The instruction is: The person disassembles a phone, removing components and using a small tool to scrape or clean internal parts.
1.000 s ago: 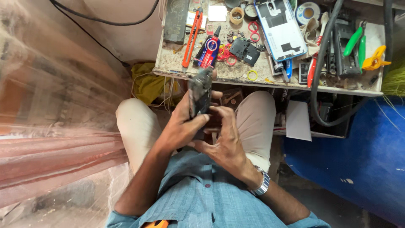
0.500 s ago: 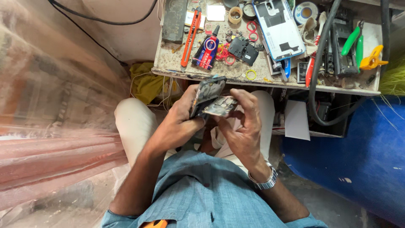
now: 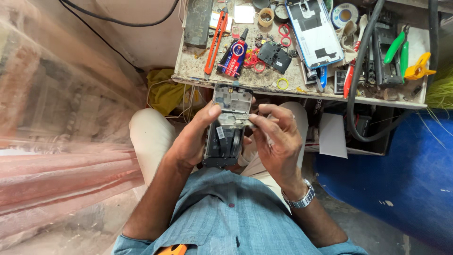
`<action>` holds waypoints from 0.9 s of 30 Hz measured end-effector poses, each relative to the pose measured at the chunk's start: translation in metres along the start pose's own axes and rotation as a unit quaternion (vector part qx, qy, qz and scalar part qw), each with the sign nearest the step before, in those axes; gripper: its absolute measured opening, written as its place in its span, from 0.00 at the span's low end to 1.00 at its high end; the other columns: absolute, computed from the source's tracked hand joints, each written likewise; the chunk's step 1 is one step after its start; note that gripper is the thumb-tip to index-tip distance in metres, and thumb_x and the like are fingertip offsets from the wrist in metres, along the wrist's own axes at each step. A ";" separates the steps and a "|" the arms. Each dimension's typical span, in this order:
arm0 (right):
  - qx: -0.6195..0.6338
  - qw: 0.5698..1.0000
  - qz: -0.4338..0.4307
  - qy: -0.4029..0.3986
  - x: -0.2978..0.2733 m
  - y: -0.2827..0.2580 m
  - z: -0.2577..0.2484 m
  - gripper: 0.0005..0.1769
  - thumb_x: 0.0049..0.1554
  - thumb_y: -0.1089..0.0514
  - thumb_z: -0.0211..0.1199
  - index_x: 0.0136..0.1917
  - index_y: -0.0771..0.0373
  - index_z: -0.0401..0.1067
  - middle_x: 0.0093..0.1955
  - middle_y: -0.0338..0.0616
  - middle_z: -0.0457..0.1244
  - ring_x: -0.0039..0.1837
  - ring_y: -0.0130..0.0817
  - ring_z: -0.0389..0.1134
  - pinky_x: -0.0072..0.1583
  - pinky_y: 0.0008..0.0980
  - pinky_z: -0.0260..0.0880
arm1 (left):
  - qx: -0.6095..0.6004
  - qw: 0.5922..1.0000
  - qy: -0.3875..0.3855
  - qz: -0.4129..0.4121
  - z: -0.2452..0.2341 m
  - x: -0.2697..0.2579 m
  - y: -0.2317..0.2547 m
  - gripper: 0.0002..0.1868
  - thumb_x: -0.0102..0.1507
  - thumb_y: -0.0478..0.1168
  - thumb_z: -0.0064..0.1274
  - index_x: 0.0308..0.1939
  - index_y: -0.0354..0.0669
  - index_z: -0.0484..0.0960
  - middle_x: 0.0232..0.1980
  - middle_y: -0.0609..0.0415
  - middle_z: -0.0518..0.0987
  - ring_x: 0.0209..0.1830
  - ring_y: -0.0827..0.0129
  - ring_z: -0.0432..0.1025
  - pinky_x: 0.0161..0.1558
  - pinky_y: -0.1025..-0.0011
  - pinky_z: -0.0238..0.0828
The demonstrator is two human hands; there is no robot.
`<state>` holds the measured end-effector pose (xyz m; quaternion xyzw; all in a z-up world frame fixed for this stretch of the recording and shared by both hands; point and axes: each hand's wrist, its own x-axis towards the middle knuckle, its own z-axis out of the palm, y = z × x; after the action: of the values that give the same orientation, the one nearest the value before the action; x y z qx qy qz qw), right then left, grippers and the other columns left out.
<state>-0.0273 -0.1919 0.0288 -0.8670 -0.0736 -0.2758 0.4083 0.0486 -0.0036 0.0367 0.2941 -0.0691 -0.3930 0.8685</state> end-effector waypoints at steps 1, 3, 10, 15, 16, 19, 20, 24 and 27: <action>-0.005 1.000 -0.006 -0.008 0.001 -0.001 0.000 0.19 0.56 0.72 0.72 0.59 0.58 0.76 0.63 0.45 0.65 0.53 0.28 0.68 0.50 0.30 0.74 | 0.010 1.000 0.007 -0.001 0.000 0.000 0.001 0.33 0.68 0.50 0.52 0.71 0.29 0.68 0.59 0.40 0.78 0.49 0.58 0.78 0.47 0.61 0.80; -0.010 0.999 -0.033 -0.024 0.003 -0.002 -0.001 0.21 0.54 0.73 0.69 0.59 0.59 0.76 0.63 0.46 0.65 0.56 0.34 0.69 0.52 0.32 0.74 | 0.029 0.999 0.021 -0.004 -0.001 0.002 0.001 0.32 0.65 0.45 0.51 0.69 0.28 0.68 0.61 0.42 0.78 0.53 0.60 0.78 0.52 0.61 0.80; -0.091 0.995 -0.031 0.025 0.012 0.010 -0.027 0.17 0.60 0.71 0.63 0.62 0.62 0.73 0.65 0.48 0.66 0.64 0.45 0.70 0.62 0.40 0.74 | 0.019 0.999 0.039 -0.006 -0.004 0.008 -0.002 0.35 0.59 0.39 0.49 0.68 0.24 0.65 0.67 0.38 0.75 0.59 0.49 0.76 0.55 0.54 0.80; -0.174 0.976 0.105 0.078 0.040 0.053 -0.068 0.09 0.64 0.66 0.65 0.58 0.66 0.74 0.58 0.53 0.66 0.58 0.45 0.69 0.51 0.37 0.73 | -0.013 1.000 0.014 -0.023 -0.003 0.014 0.003 0.37 0.61 0.39 0.48 0.72 0.19 0.65 0.67 0.29 0.73 0.58 0.40 0.74 0.58 0.49 0.77; -0.199 0.969 0.125 0.078 0.043 0.060 -0.076 0.07 0.65 0.66 0.66 0.57 0.66 0.75 0.56 0.52 0.66 0.57 0.45 0.69 0.51 0.38 0.72 | -0.011 0.999 0.028 -0.015 -0.002 0.016 0.003 0.37 0.60 0.39 0.48 0.71 0.21 0.64 0.67 0.30 0.73 0.60 0.41 0.74 0.58 0.48 0.77; -0.304 0.936 0.117 0.133 0.044 0.074 -0.094 0.04 0.66 0.65 0.69 0.55 0.66 0.76 0.52 0.48 0.66 0.53 0.43 0.69 0.56 0.41 0.70 | 0.000 0.998 0.062 0.002 0.003 0.024 0.002 0.36 0.59 0.39 0.46 0.70 0.23 0.62 0.68 0.33 0.72 0.64 0.42 0.73 0.59 0.46 0.77; -0.321 0.931 0.123 0.124 0.045 0.078 -0.098 0.05 0.64 0.64 0.71 0.52 0.66 0.76 0.50 0.48 0.66 0.52 0.44 0.69 0.54 0.43 0.68 | 0.007 0.998 0.068 0.003 0.004 0.026 0.001 0.36 0.59 0.39 0.46 0.70 0.24 0.62 0.68 0.33 0.72 0.64 0.41 0.73 0.59 0.45 0.77; -0.341 0.926 0.124 0.104 0.044 0.084 -0.102 0.10 0.61 0.61 0.74 0.49 0.66 0.75 0.47 0.47 0.65 0.50 0.46 0.67 0.52 0.46 0.66 | 0.016 0.995 0.100 -0.005 0.006 0.028 -0.004 0.35 0.61 0.38 0.43 0.71 0.23 0.61 0.68 0.32 0.72 0.64 0.41 0.72 0.59 0.44 0.75; -0.307 0.939 0.110 0.109 0.045 0.081 -0.101 0.08 0.63 0.62 0.73 0.51 0.66 0.75 0.50 0.48 0.65 0.52 0.45 0.67 0.54 0.45 0.66 | -0.051 0.994 0.097 -0.024 0.006 0.028 -0.007 0.35 0.61 0.38 0.42 0.72 0.24 0.61 0.69 0.33 0.72 0.65 0.43 0.72 0.60 0.45 0.76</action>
<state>-0.0032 -0.3251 0.0514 -0.9174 0.1558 -0.3314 0.1559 0.0612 -0.0297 0.0346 0.2874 0.0432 -0.3862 0.8754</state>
